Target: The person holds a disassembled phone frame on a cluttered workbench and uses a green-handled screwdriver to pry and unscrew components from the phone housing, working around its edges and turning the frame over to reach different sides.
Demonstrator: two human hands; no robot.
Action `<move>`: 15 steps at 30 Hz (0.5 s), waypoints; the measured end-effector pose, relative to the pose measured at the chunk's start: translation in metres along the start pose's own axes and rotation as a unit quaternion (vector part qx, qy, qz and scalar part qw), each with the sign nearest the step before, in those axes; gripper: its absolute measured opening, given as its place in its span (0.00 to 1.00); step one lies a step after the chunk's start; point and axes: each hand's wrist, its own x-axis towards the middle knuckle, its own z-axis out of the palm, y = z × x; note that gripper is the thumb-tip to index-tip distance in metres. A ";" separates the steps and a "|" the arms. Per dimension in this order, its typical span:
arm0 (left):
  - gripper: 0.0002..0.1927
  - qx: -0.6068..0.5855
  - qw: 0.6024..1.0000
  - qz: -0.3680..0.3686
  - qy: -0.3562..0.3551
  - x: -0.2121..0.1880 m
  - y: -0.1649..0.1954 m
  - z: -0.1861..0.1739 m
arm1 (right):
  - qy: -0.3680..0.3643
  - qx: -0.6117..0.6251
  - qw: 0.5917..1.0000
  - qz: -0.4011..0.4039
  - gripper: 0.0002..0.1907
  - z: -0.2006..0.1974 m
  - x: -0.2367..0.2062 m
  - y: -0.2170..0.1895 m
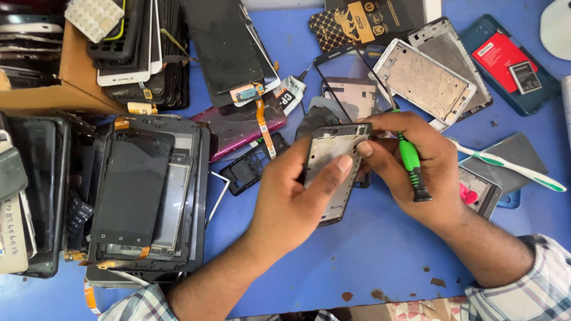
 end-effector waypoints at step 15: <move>0.15 -0.223 0.965 -0.135 -0.009 0.016 -0.024 0.009 | 0.015 -0.018 0.987 -0.157 0.25 -0.012 0.000 0.010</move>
